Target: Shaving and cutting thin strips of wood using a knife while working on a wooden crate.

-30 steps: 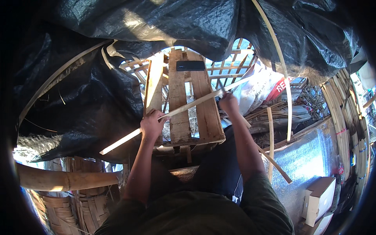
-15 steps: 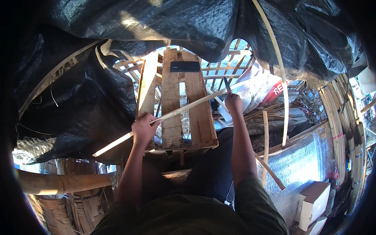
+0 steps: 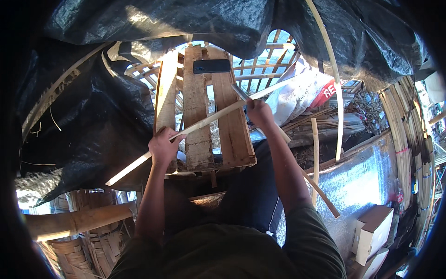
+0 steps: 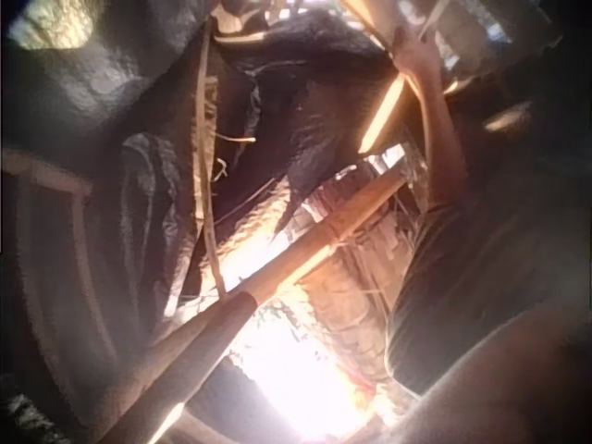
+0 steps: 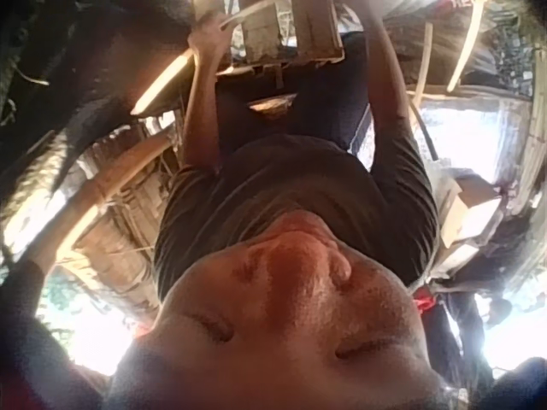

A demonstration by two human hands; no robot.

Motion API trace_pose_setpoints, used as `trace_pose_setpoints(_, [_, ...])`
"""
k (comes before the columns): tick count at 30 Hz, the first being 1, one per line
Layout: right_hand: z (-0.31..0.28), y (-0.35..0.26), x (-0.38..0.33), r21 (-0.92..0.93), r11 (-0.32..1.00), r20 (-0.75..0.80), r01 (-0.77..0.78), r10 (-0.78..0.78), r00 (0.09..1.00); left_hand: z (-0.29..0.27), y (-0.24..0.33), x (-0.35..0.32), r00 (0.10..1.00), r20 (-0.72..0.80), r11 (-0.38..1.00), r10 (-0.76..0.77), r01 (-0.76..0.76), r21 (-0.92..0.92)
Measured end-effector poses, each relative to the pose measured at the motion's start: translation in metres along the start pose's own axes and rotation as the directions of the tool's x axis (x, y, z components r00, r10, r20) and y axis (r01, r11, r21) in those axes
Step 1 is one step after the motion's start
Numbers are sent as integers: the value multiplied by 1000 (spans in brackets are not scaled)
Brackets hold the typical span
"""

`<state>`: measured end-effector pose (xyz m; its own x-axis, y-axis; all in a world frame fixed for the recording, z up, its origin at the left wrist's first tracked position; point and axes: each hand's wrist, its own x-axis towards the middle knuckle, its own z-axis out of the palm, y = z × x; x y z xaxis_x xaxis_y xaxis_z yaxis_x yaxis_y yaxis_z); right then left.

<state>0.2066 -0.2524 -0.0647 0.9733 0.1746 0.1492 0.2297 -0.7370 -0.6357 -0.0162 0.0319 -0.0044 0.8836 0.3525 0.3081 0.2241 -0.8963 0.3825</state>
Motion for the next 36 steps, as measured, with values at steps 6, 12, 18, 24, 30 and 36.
trace_pose_setpoints(6, [-7, -9, -2, -63, 998, 156, -13, 23, 988, 0, -2, -1, 1000, -1, 1000, -16, 16, -5])
trace_pose_setpoints(12, [-2, -8, -2, 63, 908, 201, -415, 396, 896, 1, -2, -2, 1000, -11, 1000, 6, -6, 0])
trace_pose_setpoints(18, [-12, -16, 2, -67, 997, 219, -36, 49, 975, 1, -2, -2, 999, -21, 999, 33, -33, -17])
trace_pose_setpoints(24, [-11, -28, -8, -174, 980, 192, -95, 129, 973, 0, -1, -1, 999, -28, 1000, 22, -23, -19])
trace_pose_setpoints(30, [-12, -29, -4, -130, 969, 110, -209, 224, 968, -6, 4, -1, 1000, 4, 1000, -10, 10, -28])
trace_pose_setpoints(36, [-19, -44, -4, -21, 986, 208, -165, 166, 964, -8, 3, -3, 998, 53, 999, -39, 41, -34])
